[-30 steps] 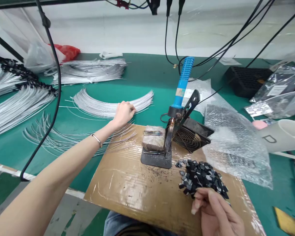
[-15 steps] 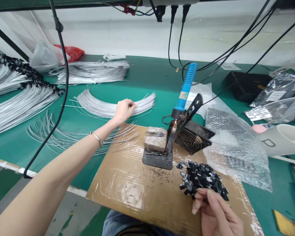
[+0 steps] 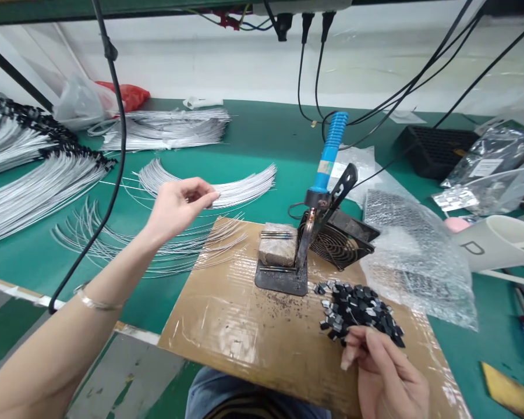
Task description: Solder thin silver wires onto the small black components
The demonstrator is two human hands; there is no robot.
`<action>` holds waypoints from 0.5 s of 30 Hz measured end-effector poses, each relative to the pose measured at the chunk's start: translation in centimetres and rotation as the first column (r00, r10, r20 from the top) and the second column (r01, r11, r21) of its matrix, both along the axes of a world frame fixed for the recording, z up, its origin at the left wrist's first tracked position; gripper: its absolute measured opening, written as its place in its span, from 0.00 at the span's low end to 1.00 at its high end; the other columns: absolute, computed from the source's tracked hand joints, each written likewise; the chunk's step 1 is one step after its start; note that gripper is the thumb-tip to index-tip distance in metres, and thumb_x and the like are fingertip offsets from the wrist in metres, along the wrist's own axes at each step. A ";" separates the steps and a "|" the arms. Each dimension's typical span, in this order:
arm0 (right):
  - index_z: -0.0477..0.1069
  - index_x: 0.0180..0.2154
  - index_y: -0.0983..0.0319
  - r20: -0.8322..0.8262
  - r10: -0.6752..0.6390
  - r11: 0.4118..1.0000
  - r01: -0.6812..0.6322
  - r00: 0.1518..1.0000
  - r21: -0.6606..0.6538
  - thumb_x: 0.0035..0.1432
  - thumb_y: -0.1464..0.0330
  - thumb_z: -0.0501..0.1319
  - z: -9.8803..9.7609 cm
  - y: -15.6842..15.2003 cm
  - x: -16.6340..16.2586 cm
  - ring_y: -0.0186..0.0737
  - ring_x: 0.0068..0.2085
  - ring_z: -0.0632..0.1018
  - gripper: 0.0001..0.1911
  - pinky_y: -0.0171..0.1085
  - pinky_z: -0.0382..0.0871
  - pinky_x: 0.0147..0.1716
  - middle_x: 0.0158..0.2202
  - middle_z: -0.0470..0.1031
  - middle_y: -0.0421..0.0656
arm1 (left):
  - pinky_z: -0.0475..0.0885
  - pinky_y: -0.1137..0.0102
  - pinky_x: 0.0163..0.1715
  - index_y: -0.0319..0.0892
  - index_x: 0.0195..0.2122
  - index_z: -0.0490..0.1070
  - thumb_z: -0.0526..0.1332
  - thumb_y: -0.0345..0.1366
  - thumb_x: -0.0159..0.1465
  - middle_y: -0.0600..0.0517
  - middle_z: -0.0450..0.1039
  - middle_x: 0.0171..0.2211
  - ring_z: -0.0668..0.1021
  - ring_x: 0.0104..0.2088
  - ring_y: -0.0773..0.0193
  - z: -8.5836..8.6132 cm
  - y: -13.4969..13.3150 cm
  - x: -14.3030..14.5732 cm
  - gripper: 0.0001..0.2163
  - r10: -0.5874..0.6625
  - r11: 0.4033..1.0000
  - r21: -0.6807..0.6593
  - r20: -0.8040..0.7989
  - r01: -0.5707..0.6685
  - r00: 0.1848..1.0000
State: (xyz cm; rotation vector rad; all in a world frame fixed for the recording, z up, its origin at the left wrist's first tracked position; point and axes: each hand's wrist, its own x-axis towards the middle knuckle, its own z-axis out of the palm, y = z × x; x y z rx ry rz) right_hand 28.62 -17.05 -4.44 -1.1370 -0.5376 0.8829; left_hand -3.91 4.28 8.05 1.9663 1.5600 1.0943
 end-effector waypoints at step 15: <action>0.82 0.33 0.60 0.145 0.525 0.849 -0.529 0.838 -0.019 0.60 0.65 0.72 4.0 0.6 -8.5 0.31 0.21 0.76 0.05 0.31 0.72 0.21 0.29 0.77 0.39 | 0.60 0.72 0.26 0.43 0.29 0.77 0.65 0.44 0.69 0.55 0.69 0.24 0.67 0.26 0.67 -2.0 -12.5 -1.4 0.13 -0.424 0.678 -0.590 0.173 0.439 0.889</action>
